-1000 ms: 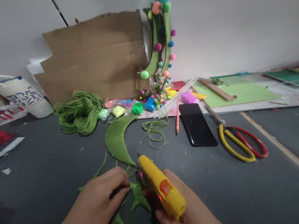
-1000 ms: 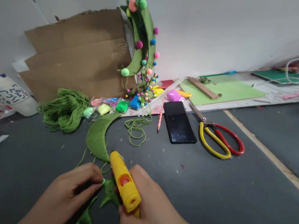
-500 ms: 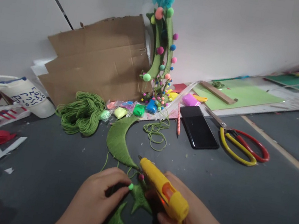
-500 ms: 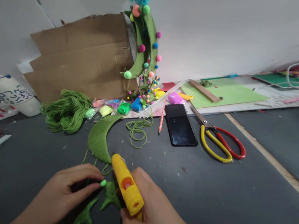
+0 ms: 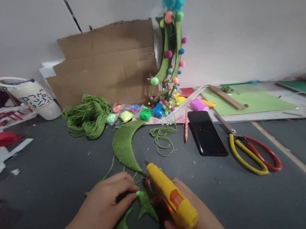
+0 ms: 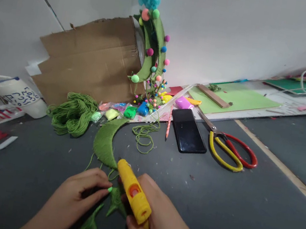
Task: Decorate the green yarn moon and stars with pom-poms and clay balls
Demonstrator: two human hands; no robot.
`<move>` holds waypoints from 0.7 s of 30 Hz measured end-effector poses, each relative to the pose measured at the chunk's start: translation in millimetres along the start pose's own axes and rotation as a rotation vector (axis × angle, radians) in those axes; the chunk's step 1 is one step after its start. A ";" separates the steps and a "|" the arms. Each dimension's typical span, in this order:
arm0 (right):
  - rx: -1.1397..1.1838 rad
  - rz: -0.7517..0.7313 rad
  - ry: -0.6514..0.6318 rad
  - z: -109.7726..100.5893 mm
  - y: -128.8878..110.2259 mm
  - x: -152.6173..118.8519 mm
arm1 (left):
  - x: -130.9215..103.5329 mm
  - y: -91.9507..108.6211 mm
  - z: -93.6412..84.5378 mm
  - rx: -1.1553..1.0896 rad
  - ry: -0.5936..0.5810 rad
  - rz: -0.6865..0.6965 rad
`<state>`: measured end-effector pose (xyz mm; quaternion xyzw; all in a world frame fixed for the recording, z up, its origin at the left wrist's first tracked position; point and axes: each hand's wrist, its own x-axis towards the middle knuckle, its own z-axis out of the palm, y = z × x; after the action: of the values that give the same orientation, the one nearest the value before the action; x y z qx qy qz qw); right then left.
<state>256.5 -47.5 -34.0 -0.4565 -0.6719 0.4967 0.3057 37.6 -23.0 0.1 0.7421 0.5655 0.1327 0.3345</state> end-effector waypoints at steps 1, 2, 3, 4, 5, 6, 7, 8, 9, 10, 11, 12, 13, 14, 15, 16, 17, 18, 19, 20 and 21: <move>0.007 -0.001 0.002 0.4 0.2 -0.1 | 0.6 0.6 -0.1 -0.001 0.000 -0.002; 0.014 -0.003 0.006 0.9 0.9 -0.2 | 1.0 1.2 -0.2 -0.001 0.000 -0.003; 0.020 -0.005 0.010 1.5 2.0 -0.3 | 1.3 1.7 -0.3 0.001 -0.004 -0.004; 0.024 -0.007 0.018 2.1 3.5 -0.5 | 1.4 2.2 -0.5 0.004 -0.006 -0.003; 0.025 -0.011 0.022 2.5 5.3 -0.6 | 1.3 2.4 -0.5 0.006 -0.009 0.000; 0.026 -0.016 0.026 2.9 7.1 -0.7 | 1.1 2.5 -0.6 0.007 -0.013 0.003; 0.025 -0.022 0.031 3.1 8.7 -0.7 | 0.8 2.3 -0.6 0.006 -0.015 0.006; 0.023 -0.027 0.029 3.1 9.7 -0.6 | 0.5 2.1 -0.6 0.005 -0.017 0.009; 0.019 -0.031 0.025 3.0 10.1 -0.3 | 0.4 1.8 -0.5 0.004 -0.020 0.011; 0.016 -0.034 0.020 2.6 9.7 0.0 | 0.3 1.6 -0.5 0.006 -0.022 0.011; 0.014 -0.033 0.017 2.2 8.7 0.4 | 0.3 1.5 -0.5 0.010 -0.023 0.009; 0.013 -0.031 0.017 1.7 7.2 0.8 | 0.4 1.5 -0.5 0.015 -0.022 0.009; 0.014 -0.029 0.014 1.3 5.4 1.1 | 0.6 1.7 -0.6 0.022 -0.017 0.008; 0.016 -0.028 0.014 0.9 3.6 1.3 | 0.7 2.0 -0.7 0.028 -0.015 0.008; 0.020 -0.029 0.015 0.7 2.1 1.4 | 0.7 2.4 -0.8 0.034 -0.012 0.009; 0.022 -0.031 0.012 0.5 1.0 1.4 | 0.6 2.8 -1.0 0.039 -0.014 0.010; 0.022 -0.033 0.007 0.5 0.3 1.3 | 0.3 3.1 -1.2 0.043 -0.017 0.013; 0.017 -0.036 0.005 0.5 0.2 1.1 | 0.0 3.3 -1.5 0.046 -0.020 0.016; 0.011 -0.039 0.004 0.6 0.5 1.0 | -0.3 3.4 -1.7 0.049 -0.023 0.019; 0.003 -0.040 0.003 0.8 1.0 0.9 | -0.6 3.2 -1.9 0.050 -0.025 0.021; -0.005 -0.041 0.001 0.9 1.5 0.8 | -0.9 3.0 -2.1 0.052 -0.024 0.022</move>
<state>255.8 -47.0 -35.7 -0.4437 -0.6823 0.4882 0.3150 38.4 -23.5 3.8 0.7582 0.5564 0.1128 0.3206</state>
